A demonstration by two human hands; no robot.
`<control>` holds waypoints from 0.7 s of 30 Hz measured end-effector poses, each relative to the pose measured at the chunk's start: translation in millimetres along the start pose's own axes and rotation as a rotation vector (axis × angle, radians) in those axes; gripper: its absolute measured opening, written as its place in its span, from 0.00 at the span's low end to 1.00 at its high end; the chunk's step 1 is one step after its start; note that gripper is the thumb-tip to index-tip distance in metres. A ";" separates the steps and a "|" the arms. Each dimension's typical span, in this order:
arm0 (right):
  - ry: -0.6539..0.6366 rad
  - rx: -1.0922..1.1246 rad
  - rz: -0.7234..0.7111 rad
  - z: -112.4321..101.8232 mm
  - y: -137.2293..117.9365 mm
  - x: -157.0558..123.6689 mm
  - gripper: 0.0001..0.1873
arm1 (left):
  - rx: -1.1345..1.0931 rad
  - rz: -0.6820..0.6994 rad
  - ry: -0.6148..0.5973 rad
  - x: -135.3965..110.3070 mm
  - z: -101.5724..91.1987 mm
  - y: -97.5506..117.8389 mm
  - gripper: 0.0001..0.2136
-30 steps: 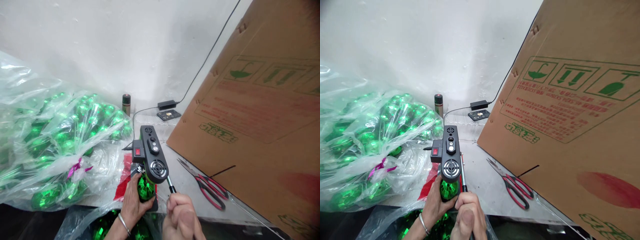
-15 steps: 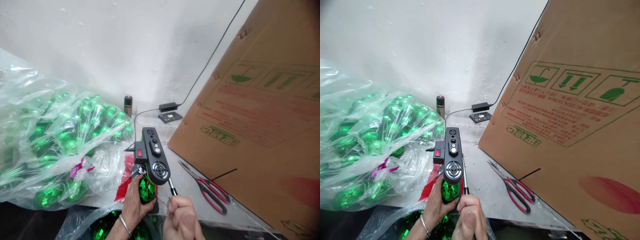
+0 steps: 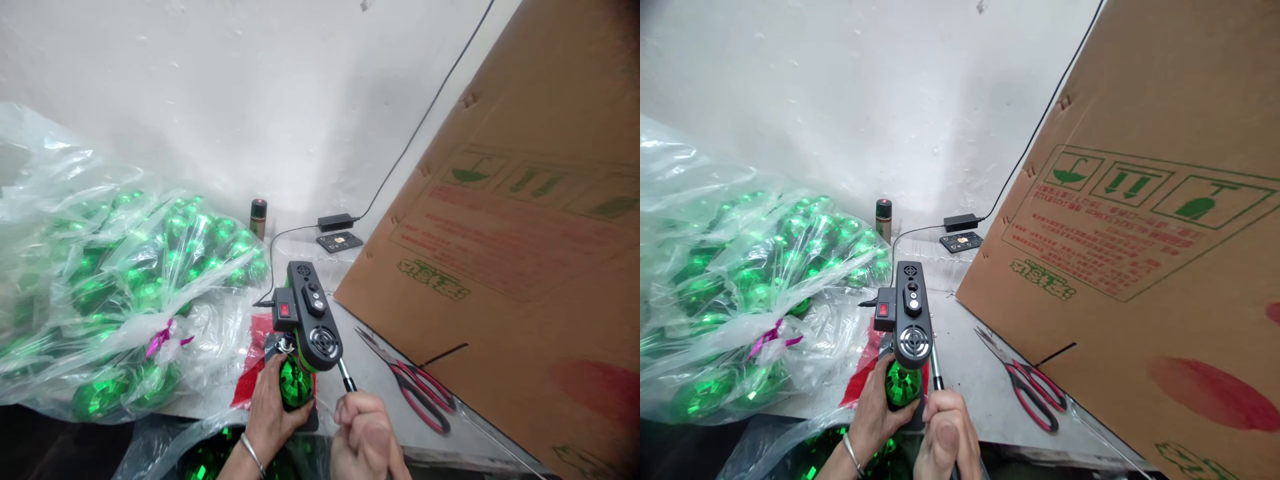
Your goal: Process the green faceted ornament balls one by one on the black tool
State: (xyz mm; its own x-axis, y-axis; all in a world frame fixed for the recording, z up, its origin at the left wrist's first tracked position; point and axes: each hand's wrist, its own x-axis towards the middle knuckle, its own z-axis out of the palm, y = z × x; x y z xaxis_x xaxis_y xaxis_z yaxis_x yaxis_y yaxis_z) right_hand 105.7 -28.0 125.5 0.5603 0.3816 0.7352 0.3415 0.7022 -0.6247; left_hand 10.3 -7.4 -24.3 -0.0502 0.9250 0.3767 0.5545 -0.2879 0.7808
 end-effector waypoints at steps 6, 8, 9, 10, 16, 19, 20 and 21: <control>-0.012 -0.007 -0.048 -2.3 8.0 -13.0 0.27 | -0.003 0.012 0.003 1.0 2.7 -1.2 0.37; -0.014 -0.004 -0.075 -3.1 14.9 -21.8 0.27 | -0.003 0.013 0.000 1.1 2.7 -0.6 0.37; -0.016 0.001 -0.089 -3.6 19.1 -26.2 0.27 | -0.001 0.011 0.001 1.0 2.8 -0.4 0.37; -0.019 0.004 -0.101 -4.4 23.6 -30.2 0.27 | 0.002 0.008 0.002 0.7 2.8 -0.3 0.37; -0.042 0.007 -0.145 -8.5 25.1 -22.5 0.27 | -0.011 0.005 -0.015 4.3 1.5 2.0 0.36; -0.059 0.032 -0.046 -2.9 1.1 8.5 0.26 | -0.043 -0.003 -0.039 8.5 -1.8 2.2 0.36; -0.073 0.037 -0.021 0.1 -7.4 19.1 0.27 | -0.053 -0.008 -0.044 7.2 -3.5 0.5 0.36; -0.081 0.042 -0.006 3.0 -14.6 27.9 0.28 | -0.061 -0.014 -0.044 3.4 -5.4 -2.8 0.37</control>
State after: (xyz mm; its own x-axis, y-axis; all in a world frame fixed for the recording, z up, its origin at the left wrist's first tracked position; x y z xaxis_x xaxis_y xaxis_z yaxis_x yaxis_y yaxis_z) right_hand 114.1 -25.8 156.0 0.4953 0.4236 0.7585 0.3115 0.7285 -0.6102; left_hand 4.1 -4.9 -22.5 -0.0202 0.9386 0.3443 0.5024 -0.2882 0.8152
